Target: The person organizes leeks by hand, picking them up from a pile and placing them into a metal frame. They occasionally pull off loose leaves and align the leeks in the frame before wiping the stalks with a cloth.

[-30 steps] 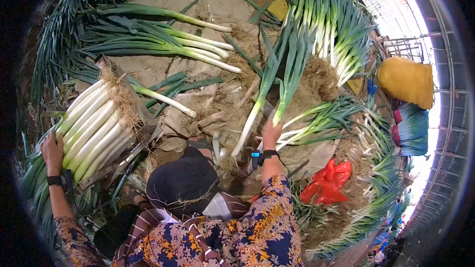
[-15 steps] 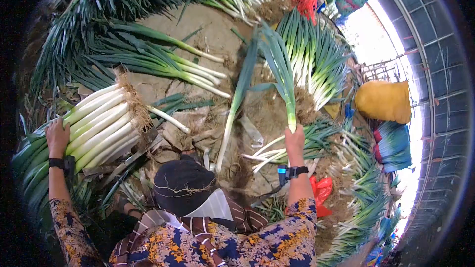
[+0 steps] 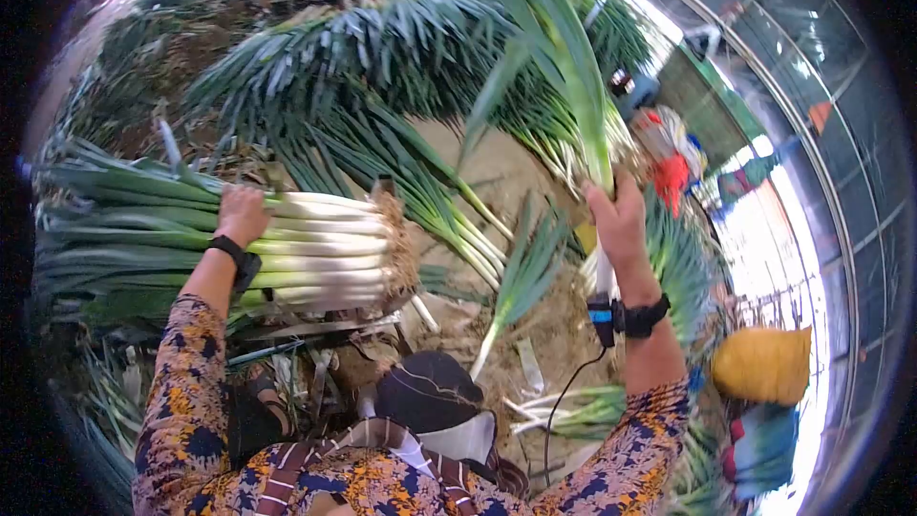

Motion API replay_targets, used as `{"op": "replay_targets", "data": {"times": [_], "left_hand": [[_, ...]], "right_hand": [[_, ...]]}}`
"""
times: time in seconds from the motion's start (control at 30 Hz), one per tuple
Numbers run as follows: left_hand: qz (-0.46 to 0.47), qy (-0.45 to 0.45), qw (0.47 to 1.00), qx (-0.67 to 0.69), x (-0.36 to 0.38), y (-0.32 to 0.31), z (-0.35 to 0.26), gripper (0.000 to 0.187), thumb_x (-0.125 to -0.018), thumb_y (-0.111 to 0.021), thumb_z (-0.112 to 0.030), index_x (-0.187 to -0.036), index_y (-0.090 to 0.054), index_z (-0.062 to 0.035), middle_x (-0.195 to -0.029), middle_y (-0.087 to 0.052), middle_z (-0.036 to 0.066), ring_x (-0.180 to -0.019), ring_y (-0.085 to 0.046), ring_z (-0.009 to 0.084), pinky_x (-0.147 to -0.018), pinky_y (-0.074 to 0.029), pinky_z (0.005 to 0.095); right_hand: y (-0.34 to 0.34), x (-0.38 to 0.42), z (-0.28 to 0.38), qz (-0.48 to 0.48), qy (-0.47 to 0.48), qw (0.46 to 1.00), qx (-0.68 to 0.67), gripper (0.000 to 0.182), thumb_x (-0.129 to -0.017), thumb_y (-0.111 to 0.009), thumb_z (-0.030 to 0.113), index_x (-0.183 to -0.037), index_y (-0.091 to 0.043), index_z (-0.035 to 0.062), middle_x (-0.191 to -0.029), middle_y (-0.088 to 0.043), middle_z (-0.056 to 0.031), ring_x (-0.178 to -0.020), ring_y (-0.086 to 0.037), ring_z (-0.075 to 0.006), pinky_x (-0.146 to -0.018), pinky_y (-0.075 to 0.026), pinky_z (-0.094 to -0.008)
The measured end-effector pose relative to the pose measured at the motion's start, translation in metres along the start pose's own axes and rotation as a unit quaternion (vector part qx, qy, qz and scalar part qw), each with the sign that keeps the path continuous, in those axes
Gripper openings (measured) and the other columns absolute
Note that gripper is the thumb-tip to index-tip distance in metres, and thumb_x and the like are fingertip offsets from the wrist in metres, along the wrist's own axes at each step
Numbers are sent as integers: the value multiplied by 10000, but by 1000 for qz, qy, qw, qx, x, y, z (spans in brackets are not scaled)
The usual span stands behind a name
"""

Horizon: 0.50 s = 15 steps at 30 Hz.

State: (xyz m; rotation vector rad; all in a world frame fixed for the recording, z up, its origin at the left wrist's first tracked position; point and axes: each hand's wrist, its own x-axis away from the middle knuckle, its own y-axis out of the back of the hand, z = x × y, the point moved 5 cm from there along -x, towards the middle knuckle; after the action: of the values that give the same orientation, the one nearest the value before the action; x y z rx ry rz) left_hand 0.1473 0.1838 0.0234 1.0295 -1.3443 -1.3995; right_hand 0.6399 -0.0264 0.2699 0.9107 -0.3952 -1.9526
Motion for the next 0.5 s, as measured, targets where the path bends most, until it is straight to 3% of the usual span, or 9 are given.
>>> {"op": "replay_targets", "data": {"times": [0.03, 0.07, 0.13, 0.23, 0.27, 0.37, 0.4, 0.43, 0.5], "left_hand": [[3, -5, 1000, -22, -2, -3, 1, 485, -866, -649, -358, -1232, -619, -41, -1099, -689, 115, -1135, -597, 264, -1030, -379, 485], [-77, -5, 997, -28, -10, -29, 8, 403, -903, -597, -442, -1054, -699, -82, -1153, -675, 123, -1181, -576, 279, -1080, -348, 483], [53, 11, 997, -60, -5, -7, 1, 559, -930, -552, -460, -1336, -558, -75, -1131, -687, 105, -1143, -604, 271, -1049, -364, 481], [48, 3, 998, -51, -5, -6, 1, 827, -906, -588, -458, -1527, -272, -11, -1129, -677, 153, -1130, -608, 279, -1061, -338, 476], [-21, -11, 997, -68, -2, -3, -1, 636, -875, -605, -446, -1290, -579, 34, -1062, -709, 97, -1021, -663, 235, -950, -383, 438], [-48, -2, 999, 8, -2, -8, 1, 526, -826, -641, -366, -1196, -653, 8, -1289, -588, 167, -1210, -537, 236, -989, -346, 434], [-55, -3, 998, 25, -2, -5, 2, 424, -821, -640, -344, -1089, -699, -20, -1194, -639, 153, -1181, -548, 237, -1006, -334, 439], [-19, -4, 1000, 13, -4, -10, 1, 864, -873, -635, -362, -1496, -238, 88, -1189, -655, 125, -1159, -577, 272, -1067, -302, 446], [-17, 3, 1000, 5, -12, -23, 4, 830, -863, -639, -365, -1478, -290, 71, -1177, -655, 127, -1137, -580, 272, -1040, -313, 444]], "right_hand": [[-16, -25, 28, 8, 30, 999, -11, 173, -926, -634, 186, -965, -586, 24, -679, -529, 29, -562, -476, -41, -502, -377, -231], [-36, -50, 58, 39, 66, 995, -59, 173, -931, -634, 191, -960, -584, 28, -679, -528, 31, -564, -472, -40, -507, -374, -227], [-75, -89, 129, 93, 117, 979, -138, 174, -941, -630, 211, -948, -585, 43, -693, -532, 33, -572, -469, -39, -522, -372, -215], [-140, -142, 208, 152, 206, 937, -240, 210, -937, -635, 236, -976, -592, 34, -735, -557, 9, -583, -489, -60, -529, -389, -216], [-162, -157, 233, 163, 229, 925, -257, 239, -935, -638, 244, -1000, -590, 19, -767, -581, -11, -611, -529, -72, -548, -416, -221], [-226, -154, 304, 176, 294, 895, -284, 346, -911, -674, 257, -1086, -578, -26, -872, -645, -72, -707, -638, -112, -599, -496, -252], [-255, -153, 314, 230, 286, 871, -326, 414, -889, -706, 257, -1138, -569, -43, -935, -661, -110, -751, -677, -141, -608, -526, -280], [-282, -147, 322, 262, 298, 868, -298, 463, -879, -726, 267, -1189, -558, -32, -928, -656, -114, -731, -679, -142, -574, -512, -270], [-333, -136, 321, 277, 299, 899, -157, 521, -882, -721, 319, -1218, -542, -37, -925, -671, -127, -752, -691, -191, -617, -526, -321]]}}
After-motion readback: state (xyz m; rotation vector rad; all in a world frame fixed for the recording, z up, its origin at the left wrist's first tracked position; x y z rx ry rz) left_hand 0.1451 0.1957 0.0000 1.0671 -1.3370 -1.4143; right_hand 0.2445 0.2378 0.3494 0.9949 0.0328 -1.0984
